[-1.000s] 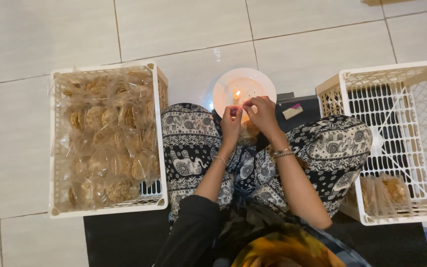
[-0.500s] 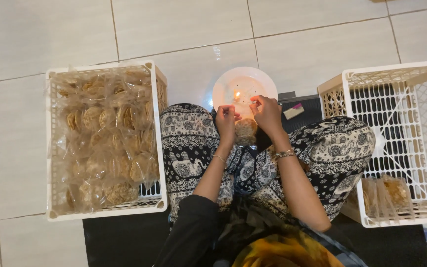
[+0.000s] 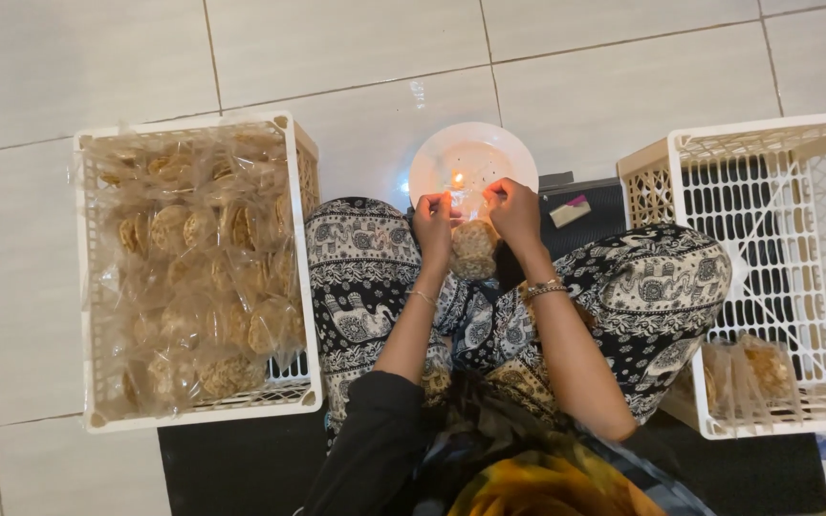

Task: Sealing plastic bags containing food by folding the tops and passing them over a candle flame.

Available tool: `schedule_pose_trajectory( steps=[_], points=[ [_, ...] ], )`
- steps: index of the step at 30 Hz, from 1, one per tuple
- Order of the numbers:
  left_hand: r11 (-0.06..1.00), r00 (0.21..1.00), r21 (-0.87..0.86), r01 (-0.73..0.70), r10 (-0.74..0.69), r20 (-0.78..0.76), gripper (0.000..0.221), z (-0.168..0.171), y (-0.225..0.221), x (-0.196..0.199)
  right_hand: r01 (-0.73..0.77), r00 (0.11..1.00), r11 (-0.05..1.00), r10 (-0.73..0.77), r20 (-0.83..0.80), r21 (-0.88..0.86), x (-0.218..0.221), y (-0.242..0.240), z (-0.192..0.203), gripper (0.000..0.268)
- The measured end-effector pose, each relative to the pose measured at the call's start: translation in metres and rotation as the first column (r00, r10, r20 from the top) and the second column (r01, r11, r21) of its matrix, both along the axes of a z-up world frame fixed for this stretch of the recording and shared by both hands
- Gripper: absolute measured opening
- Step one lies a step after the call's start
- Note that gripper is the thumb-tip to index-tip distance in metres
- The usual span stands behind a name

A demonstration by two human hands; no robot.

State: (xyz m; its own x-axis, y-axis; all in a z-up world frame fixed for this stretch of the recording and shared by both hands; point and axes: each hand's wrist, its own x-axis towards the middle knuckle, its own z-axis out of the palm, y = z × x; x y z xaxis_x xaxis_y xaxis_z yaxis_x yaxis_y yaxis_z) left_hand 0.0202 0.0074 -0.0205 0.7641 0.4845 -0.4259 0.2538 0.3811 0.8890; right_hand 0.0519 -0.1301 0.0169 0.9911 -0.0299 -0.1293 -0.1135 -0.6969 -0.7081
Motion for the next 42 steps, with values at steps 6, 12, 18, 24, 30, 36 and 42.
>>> schedule_pose_trajectory(
  steps=[6,12,18,24,30,36,42],
  points=[
    [1.000,1.000,-0.029,-0.002,0.001,-0.027,0.025,-0.005,-0.001,0.003,0.035,0.999,0.999,-0.035,-0.021,0.018,0.001,0.001,0.002,0.011],
    [0.999,1.000,-0.035,0.002,-0.003,-0.029,0.025,-0.010,-0.001,0.006,0.043,0.998,0.999,-0.042,-0.041,0.022,0.001,0.003,0.010,0.011],
    [0.999,0.999,-0.038,0.017,-0.018,-0.039,0.022,-0.005,-0.001,0.008,0.074,0.995,0.997,-0.072,-0.065,0.025,0.000,0.002,0.013,0.011],
    [0.999,0.999,-0.047,0.026,-0.028,-0.031,0.021,-0.002,-0.002,0.007,0.074,0.995,0.997,-0.074,-0.073,-0.006,0.000,0.000,0.009,0.010],
    [0.998,0.999,-0.055,0.030,-0.032,-0.040,0.021,-0.005,-0.004,0.008,0.096,0.992,0.995,-0.096,-0.081,-0.003,-0.001,-0.001,0.012,0.011],
    [0.998,0.997,-0.034,0.057,-0.059,-0.055,0.021,0.000,-0.005,0.008,0.100,0.990,0.994,-0.103,-0.098,-0.030,-0.001,-0.004,0.008,0.012],
    [0.997,0.994,-0.035,0.074,-0.076,-0.073,0.021,-0.002,-0.006,0.009,0.104,0.990,0.994,-0.107,-0.091,-0.037,-0.002,-0.007,0.006,0.012]
  ],
)
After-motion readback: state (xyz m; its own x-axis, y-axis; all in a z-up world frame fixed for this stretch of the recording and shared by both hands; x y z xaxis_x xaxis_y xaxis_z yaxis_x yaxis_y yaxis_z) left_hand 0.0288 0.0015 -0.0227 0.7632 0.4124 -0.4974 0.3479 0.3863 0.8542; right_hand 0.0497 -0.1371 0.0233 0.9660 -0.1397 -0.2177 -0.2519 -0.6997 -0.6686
